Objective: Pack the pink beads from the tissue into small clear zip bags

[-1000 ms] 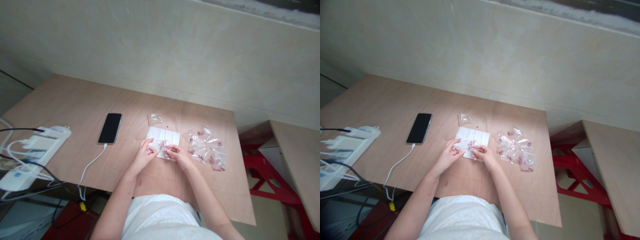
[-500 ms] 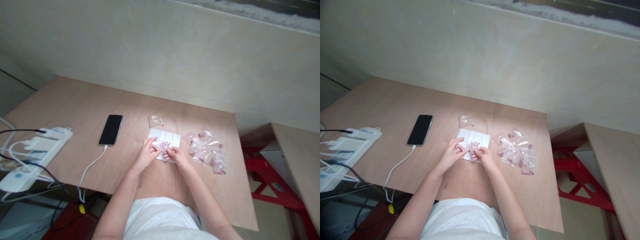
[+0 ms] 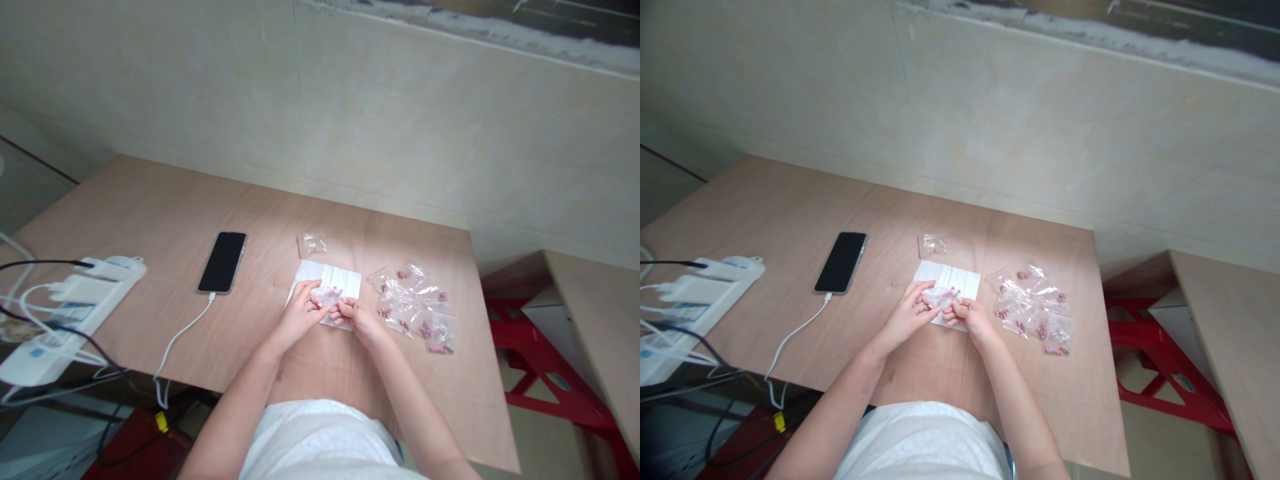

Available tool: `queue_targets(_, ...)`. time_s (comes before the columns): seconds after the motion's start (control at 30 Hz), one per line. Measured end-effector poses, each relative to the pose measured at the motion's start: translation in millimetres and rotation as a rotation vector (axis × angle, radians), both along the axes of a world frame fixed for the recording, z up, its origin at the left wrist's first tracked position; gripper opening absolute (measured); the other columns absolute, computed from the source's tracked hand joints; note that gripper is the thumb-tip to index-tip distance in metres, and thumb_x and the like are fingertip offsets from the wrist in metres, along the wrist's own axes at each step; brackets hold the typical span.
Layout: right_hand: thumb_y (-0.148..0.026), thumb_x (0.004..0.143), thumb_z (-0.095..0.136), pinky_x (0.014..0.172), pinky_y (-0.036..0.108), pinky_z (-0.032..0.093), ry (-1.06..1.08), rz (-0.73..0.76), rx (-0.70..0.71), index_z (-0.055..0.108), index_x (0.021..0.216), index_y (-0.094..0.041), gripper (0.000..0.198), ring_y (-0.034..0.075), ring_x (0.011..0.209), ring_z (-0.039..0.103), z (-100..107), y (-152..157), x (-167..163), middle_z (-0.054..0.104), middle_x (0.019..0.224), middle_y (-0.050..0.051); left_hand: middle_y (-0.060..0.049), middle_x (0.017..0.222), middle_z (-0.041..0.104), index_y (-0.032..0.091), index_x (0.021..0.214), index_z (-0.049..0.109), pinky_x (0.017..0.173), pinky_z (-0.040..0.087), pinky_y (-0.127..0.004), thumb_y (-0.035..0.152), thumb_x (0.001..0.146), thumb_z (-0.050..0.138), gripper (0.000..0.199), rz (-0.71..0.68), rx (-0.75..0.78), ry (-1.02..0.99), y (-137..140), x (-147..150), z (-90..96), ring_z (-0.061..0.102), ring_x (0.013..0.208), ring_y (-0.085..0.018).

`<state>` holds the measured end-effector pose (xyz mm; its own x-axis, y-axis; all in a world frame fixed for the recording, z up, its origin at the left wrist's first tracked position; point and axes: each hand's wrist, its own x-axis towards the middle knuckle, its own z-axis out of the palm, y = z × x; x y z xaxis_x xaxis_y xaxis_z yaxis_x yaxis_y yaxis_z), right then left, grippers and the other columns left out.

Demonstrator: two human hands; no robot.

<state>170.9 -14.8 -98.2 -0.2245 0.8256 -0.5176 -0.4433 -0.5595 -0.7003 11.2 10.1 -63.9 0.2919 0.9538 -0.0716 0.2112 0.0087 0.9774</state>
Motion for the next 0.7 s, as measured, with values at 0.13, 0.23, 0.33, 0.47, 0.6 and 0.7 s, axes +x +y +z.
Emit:
queue_targets(0.13, -0.037, 0.062, 0.068, 0.053, 0.021, 0.045, 0.015, -0.005, 0.002, 0.062, 0.068, -0.011, 0.027, 0.012, 0.059, 0.058, 2.6, 0.1, 1.4, 0.063, 0.067, 0.006, -0.005, 0.109, 0.038, 0.021, 0.109, 0.046, 0.072, 0.053, -0.028, 0.024, 0.069, 0.06, 0.042, 0.008, 0.016, 0.005, 1.1, 1.4, -3.2, 0.052, 0.07, -0.006)
queue_targets(0.23, -0.037, 0.062, 0.069, 0.054, 0.022, 0.045, 0.023, 0.002, 0.001, 0.062, 0.068, -0.012, 0.027, 0.011, 0.058, 0.057, 3.3, 0.3, 1.8, 0.063, 0.067, 0.006, -0.005, 0.107, 0.038, 0.021, 0.108, 0.047, 0.072, 0.053, -0.027, 0.025, 0.069, 0.061, 0.042, 0.011, 0.011, -0.004, 1.1, 4.1, -2.3, 0.052, 0.07, -0.006)
queue_targets(0.33, -0.037, 0.062, 0.069, 0.055, 0.023, 0.045, 0.03, 0.008, 0.009, 0.061, 0.068, -0.012, 0.027, 0.011, 0.058, 0.056, 2.6, 0.3, 2.3, 0.062, 0.067, 0.005, -0.005, 0.109, 0.037, 0.021, 0.109, 0.046, 0.072, 0.053, -0.026, 0.024, 0.069, 0.06, 0.043, -0.009, -0.002, -0.021, -1.3, 6.0, 5.6, 0.052, 0.072, -0.006)
queue_targets(0.47, -0.036, 0.063, 0.068, 0.057, 0.023, 0.044, 0.064, -0.003, 0.046, 0.058, 0.072, -0.014, 0.025, 0.011, 0.057, 0.055, 0.8, -2.5, 4.5, 0.061, 0.067, 0.004, -0.007, 0.117, 0.034, 0.025, 0.119, 0.039, 0.07, 0.052, -0.024, 0.016, 0.071, 0.055, 0.051, -0.124, -0.014, -0.025, -4.6, -2.8, 22.5, 0.054, 0.076, -0.007)
queue_targets(0.6, -0.035, 0.066, 0.066, 0.056, 0.023, 0.041, 0.085, -0.029, 0.079, 0.057, 0.077, -0.017, 0.023, 0.01, 0.053, 0.052, -2.3, -9.9, 8.9, 0.059, 0.063, 0.001, -0.008, 0.116, 0.042, 0.023, 0.117, 0.041, 0.067, 0.049, -0.022, 0.009, 0.071, 0.047, 0.049, -0.13, -0.015, 0.024, 7.9, -28.4, 19.7, 0.053, 0.087, -0.012)
queue_targets(0.7, -0.034, 0.066, 0.064, 0.056, 0.024, 0.04, 0.105, -0.002, 0.107, 0.056, 0.075, -0.018, 0.02, 0.011, 0.053, 0.051, -4.2, -14.1, 11.8, 0.057, 0.061, 0.0, -0.007, 0.098, 0.053, 0.016, 0.102, 0.049, 0.069, 0.048, -0.024, 0.01, 0.068, 0.049, 0.035, 0.139, 0.024, 0.125, 34.8, -50.2, -1.7, 0.053, 0.078, -0.01)
